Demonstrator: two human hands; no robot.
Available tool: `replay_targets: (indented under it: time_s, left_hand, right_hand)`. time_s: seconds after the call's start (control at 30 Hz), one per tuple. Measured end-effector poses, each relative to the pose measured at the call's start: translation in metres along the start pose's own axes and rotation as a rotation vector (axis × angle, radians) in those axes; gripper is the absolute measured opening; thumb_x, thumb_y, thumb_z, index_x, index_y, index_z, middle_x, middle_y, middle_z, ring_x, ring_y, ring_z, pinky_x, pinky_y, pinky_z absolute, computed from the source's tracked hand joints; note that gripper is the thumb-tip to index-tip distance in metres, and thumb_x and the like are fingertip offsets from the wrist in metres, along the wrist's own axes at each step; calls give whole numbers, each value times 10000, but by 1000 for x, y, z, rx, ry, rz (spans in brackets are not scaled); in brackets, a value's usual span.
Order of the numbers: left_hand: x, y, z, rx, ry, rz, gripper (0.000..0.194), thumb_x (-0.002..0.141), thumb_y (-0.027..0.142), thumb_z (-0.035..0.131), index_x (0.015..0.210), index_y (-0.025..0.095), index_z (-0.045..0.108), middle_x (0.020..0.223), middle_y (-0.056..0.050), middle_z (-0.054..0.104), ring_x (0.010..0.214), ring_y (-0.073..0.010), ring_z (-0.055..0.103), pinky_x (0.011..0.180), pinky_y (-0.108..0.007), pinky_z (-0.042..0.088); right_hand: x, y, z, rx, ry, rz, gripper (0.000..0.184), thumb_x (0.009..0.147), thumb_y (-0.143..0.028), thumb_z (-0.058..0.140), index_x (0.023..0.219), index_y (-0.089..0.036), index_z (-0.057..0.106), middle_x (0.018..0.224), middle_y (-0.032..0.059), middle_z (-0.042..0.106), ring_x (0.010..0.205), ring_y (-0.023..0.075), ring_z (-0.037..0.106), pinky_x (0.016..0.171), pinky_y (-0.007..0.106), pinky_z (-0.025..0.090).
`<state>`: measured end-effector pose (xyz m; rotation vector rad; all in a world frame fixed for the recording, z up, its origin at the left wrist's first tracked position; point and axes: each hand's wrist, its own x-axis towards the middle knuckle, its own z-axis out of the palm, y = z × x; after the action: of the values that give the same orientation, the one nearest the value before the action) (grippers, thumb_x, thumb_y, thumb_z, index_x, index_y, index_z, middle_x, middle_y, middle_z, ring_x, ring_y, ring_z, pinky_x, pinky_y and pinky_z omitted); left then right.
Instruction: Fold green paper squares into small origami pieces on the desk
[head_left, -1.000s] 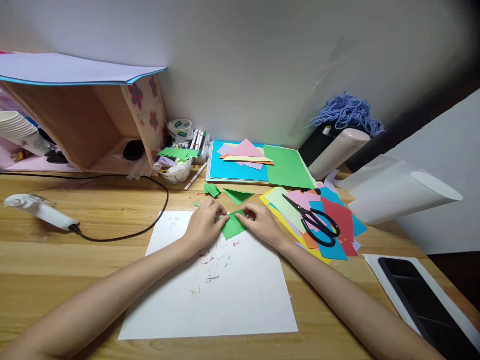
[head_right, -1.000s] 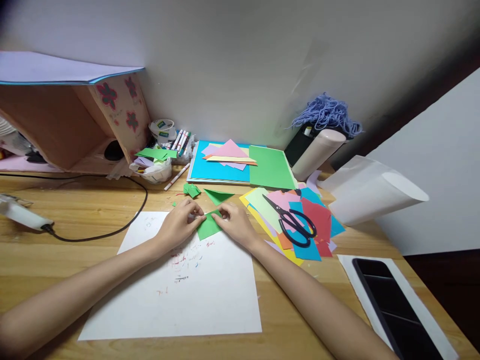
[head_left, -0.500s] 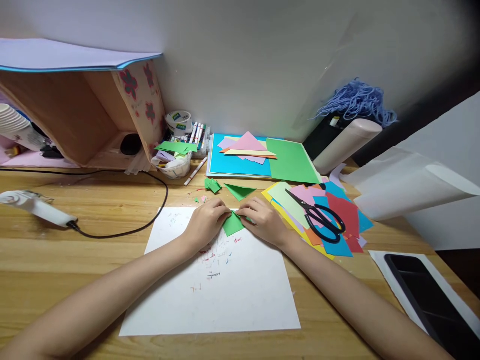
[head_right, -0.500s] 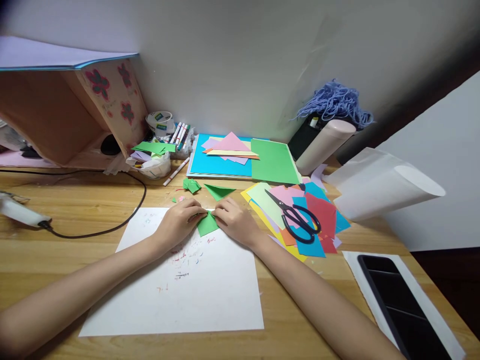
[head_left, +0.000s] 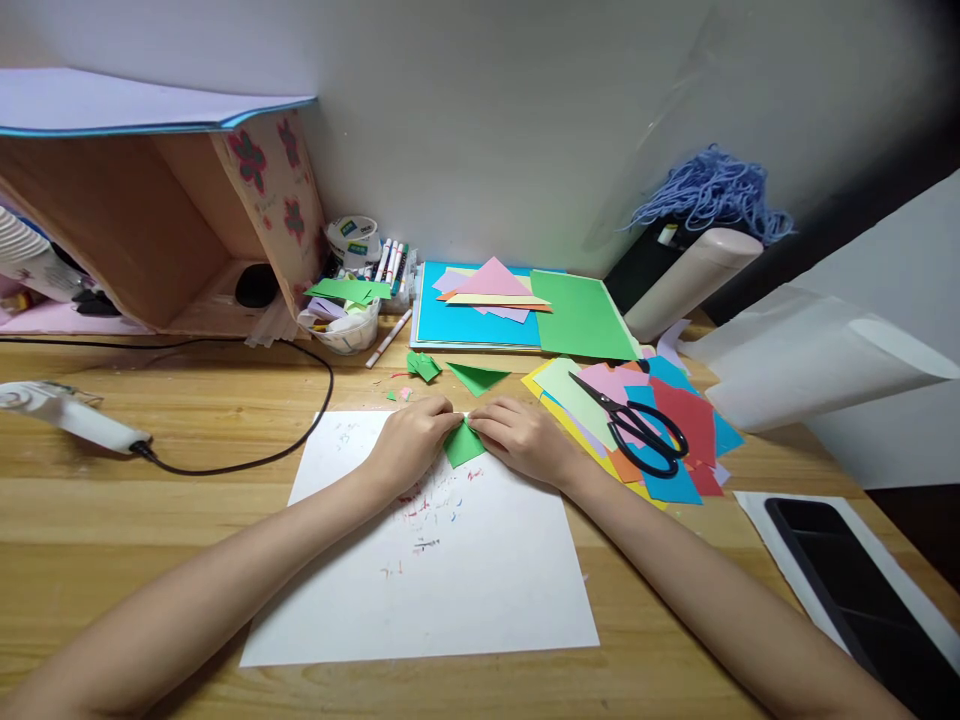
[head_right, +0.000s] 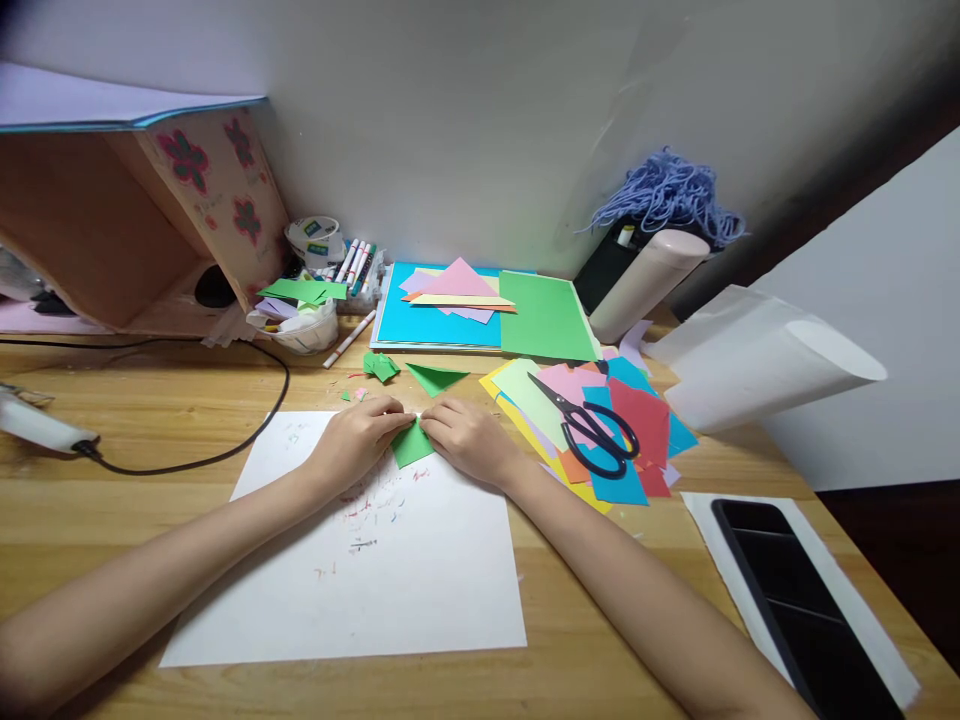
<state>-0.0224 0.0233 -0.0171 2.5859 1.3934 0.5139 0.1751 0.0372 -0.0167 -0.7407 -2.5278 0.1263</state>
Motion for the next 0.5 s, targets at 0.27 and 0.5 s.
replay_targets:
  time_s: [0.27, 0.5]
  left_hand:
    - [-1, 2, -3, 74, -59, 40, 280, 896, 163, 354, 965, 198, 623, 901, -54, 605, 770, -161, 537, 596, -256, 357]
    - [0, 5, -7, 123, -103, 42, 246, 886, 140, 377, 955, 180, 610, 898, -51, 588, 778, -170, 526, 590, -261, 339]
  right_hand:
    - [-2, 1, 1, -49, -46, -41, 268, 899, -137, 373, 904, -163, 639, 895, 98, 659, 815, 198, 567, 695, 361, 492]
    - [-1, 1, 2, -118, -70, -74, 295, 902, -128, 353, 885, -148, 647, 857, 103, 660, 800, 202, 571, 671, 358, 497]
